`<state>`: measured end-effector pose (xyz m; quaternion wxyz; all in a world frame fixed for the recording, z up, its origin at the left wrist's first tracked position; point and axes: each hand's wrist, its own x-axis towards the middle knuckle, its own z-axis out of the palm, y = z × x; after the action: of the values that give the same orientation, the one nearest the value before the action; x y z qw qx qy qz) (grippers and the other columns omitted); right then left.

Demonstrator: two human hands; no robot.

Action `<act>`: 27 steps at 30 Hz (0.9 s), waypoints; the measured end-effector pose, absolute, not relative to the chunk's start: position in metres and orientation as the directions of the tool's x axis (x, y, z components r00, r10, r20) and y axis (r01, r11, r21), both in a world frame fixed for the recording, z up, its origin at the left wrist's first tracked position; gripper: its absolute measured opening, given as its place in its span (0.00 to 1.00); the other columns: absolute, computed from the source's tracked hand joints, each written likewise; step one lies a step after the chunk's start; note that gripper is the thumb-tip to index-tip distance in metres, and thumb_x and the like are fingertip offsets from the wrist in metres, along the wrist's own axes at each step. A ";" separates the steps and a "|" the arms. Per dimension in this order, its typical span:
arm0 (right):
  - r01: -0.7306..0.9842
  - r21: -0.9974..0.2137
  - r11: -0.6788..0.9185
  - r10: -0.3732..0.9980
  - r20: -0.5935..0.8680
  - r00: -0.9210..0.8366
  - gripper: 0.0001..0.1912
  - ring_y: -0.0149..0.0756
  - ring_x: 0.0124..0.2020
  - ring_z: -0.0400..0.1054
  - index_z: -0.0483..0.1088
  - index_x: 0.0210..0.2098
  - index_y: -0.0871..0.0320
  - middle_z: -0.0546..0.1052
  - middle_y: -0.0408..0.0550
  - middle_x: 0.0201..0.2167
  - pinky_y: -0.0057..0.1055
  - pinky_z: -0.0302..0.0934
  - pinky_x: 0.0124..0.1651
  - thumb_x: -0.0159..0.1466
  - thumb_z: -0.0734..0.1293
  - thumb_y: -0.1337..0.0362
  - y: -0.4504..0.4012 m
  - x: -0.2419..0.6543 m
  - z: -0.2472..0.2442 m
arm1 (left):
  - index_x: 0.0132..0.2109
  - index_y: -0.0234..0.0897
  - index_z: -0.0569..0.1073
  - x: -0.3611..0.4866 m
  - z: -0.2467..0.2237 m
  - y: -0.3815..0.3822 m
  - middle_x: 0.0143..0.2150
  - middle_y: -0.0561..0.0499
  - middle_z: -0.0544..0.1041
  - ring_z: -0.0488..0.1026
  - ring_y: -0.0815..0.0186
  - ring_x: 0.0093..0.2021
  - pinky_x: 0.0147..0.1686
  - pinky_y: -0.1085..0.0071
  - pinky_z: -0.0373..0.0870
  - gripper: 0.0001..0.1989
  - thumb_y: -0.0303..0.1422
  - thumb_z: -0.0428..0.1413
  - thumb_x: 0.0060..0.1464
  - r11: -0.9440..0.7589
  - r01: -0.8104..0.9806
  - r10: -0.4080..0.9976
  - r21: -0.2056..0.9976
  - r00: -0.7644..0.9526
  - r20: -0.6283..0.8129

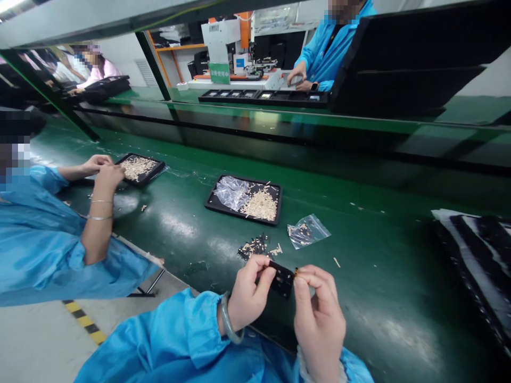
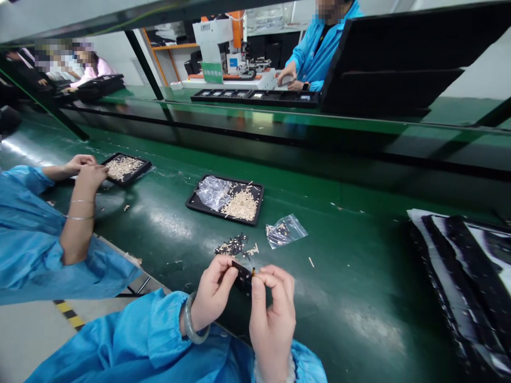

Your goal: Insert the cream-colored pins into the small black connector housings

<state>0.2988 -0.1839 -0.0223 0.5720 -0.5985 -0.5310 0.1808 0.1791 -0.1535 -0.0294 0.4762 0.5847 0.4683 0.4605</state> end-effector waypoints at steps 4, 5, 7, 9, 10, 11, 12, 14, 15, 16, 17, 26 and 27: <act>0.508 -0.828 0.237 0.802 0.462 0.378 0.03 0.39 0.40 0.64 0.66 0.34 0.55 0.68 0.49 0.38 0.38 0.58 0.44 0.64 0.62 0.68 -0.185 0.298 -0.024 | 0.38 0.37 0.67 0.180 -0.026 -0.157 0.31 0.52 0.73 0.69 0.70 0.30 0.30 0.76 0.64 0.04 0.31 0.49 0.60 -0.168 0.169 0.981 0.971 0.129 0.147; 0.522 -0.818 0.241 0.794 0.476 0.379 0.03 0.40 0.40 0.64 0.66 0.34 0.55 0.68 0.49 0.38 0.39 0.58 0.44 0.64 0.62 0.69 -0.185 0.298 -0.023 | 0.38 0.37 0.67 0.180 -0.026 -0.158 0.30 0.53 0.73 0.69 0.70 0.29 0.29 0.77 0.64 0.03 0.31 0.49 0.60 -0.184 0.183 0.979 0.966 0.124 0.163; 0.550 -0.798 0.247 0.780 0.501 0.376 0.03 0.40 0.41 0.64 0.67 0.35 0.55 0.68 0.49 0.37 0.40 0.58 0.44 0.63 0.62 0.69 -0.185 0.298 -0.023 | 0.37 0.38 0.66 0.180 -0.027 -0.160 0.30 0.53 0.72 0.70 0.71 0.29 0.29 0.78 0.65 0.02 0.29 0.50 0.60 -0.221 0.216 0.973 0.951 0.112 0.201; 0.590 -0.762 0.268 0.754 0.547 0.364 0.03 0.41 0.41 0.64 0.67 0.35 0.55 0.68 0.50 0.37 0.40 0.59 0.44 0.63 0.63 0.69 -0.186 0.299 -0.022 | 0.38 0.37 0.66 0.180 -0.028 -0.160 0.30 0.54 0.72 0.71 0.71 0.29 0.30 0.78 0.66 0.02 0.28 0.50 0.59 -0.280 0.243 0.959 0.929 0.104 0.262; 0.611 -0.739 0.284 0.737 0.576 0.354 0.03 0.41 0.41 0.64 0.67 0.35 0.56 0.68 0.50 0.36 0.40 0.59 0.43 0.63 0.63 0.69 -0.186 0.299 -0.022 | 0.38 0.37 0.66 0.180 -0.029 -0.161 0.30 0.54 0.72 0.71 0.71 0.29 0.30 0.78 0.66 0.02 0.27 0.50 0.59 -0.315 0.252 0.949 0.915 0.103 0.298; 0.627 -0.720 0.298 0.721 0.600 0.346 0.03 0.40 0.40 0.64 0.68 0.35 0.56 0.68 0.49 0.36 0.40 0.60 0.43 0.63 0.63 0.69 -0.186 0.300 -0.022 | 0.39 0.37 0.66 0.180 -0.030 -0.161 0.30 0.54 0.72 0.71 0.71 0.28 0.30 0.78 0.67 0.02 0.27 0.50 0.59 -0.348 0.258 0.937 0.901 0.105 0.332; 0.637 -0.707 0.308 0.708 0.617 0.343 0.02 0.39 0.39 0.65 0.68 0.34 0.57 0.69 0.49 0.36 0.39 0.61 0.42 0.63 0.64 0.69 -0.187 0.300 -0.022 | 0.39 0.37 0.66 0.180 -0.030 -0.161 0.29 0.54 0.72 0.71 0.71 0.28 0.29 0.78 0.67 0.02 0.27 0.50 0.58 -0.376 0.262 0.927 0.889 0.106 0.360; 0.642 -0.700 0.312 0.696 0.628 0.347 0.02 0.38 0.37 0.66 0.69 0.35 0.57 0.69 0.49 0.36 0.37 0.62 0.39 0.62 0.64 0.70 -0.187 0.301 -0.022 | 0.39 0.37 0.66 0.181 -0.031 -0.161 0.29 0.54 0.72 0.71 0.71 0.28 0.29 0.78 0.68 0.03 0.26 0.49 0.58 -0.412 0.274 0.911 0.869 0.109 0.397; 0.642 -0.703 0.307 0.696 0.626 0.352 0.03 0.37 0.37 0.66 0.69 0.35 0.57 0.69 0.49 0.36 0.36 0.63 0.38 0.62 0.64 0.70 -0.188 0.301 -0.023 | 0.39 0.37 0.66 0.181 -0.031 -0.161 0.29 0.54 0.72 0.72 0.71 0.28 0.29 0.79 0.68 0.03 0.26 0.49 0.58 -0.420 0.282 0.907 0.863 0.110 0.406; 0.643 -0.703 0.304 0.696 0.625 0.354 0.03 0.37 0.36 0.67 0.69 0.35 0.57 0.69 0.50 0.36 0.35 0.63 0.37 0.62 0.65 0.70 -0.189 0.301 -0.023 | 0.40 0.37 0.66 0.181 -0.031 -0.161 0.30 0.54 0.72 0.72 0.72 0.28 0.29 0.79 0.68 0.03 0.26 0.50 0.58 -0.429 0.289 0.903 0.856 0.110 0.415; 0.648 -0.698 0.305 0.694 0.629 0.350 0.03 0.37 0.36 0.67 0.69 0.35 0.57 0.69 0.50 0.36 0.35 0.64 0.37 0.62 0.65 0.71 -0.189 0.300 -0.022 | 0.40 0.37 0.65 0.180 -0.031 -0.160 0.30 0.54 0.72 0.72 0.72 0.28 0.29 0.79 0.68 0.03 0.26 0.50 0.58 -0.437 0.293 0.899 0.850 0.110 0.424; 0.774 -0.520 0.360 0.613 0.758 0.224 0.12 0.40 0.37 0.66 0.70 0.38 0.57 0.70 0.50 0.34 0.41 0.61 0.40 0.57 0.69 0.77 -0.186 0.301 -0.027 | 0.41 0.38 0.64 0.180 -0.038 -0.161 0.33 0.51 0.73 0.72 0.70 0.31 0.31 0.76 0.68 0.04 0.25 0.49 0.58 -0.512 0.273 0.859 0.815 0.141 0.492; 0.797 -0.493 0.348 0.609 0.766 0.208 0.14 0.41 0.37 0.66 0.70 0.40 0.57 0.71 0.50 0.35 0.41 0.61 0.40 0.56 0.69 0.78 -0.186 0.301 -0.028 | 0.41 0.37 0.64 0.180 -0.039 -0.161 0.33 0.51 0.73 0.72 0.69 0.32 0.32 0.75 0.68 0.04 0.26 0.49 0.58 -0.514 0.266 0.857 0.815 0.148 0.493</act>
<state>0.3012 -0.1861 -0.0284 0.5346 -0.5639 -0.6232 -0.0882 0.1797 -0.1612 -0.0388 0.2869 0.7014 0.4006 0.5151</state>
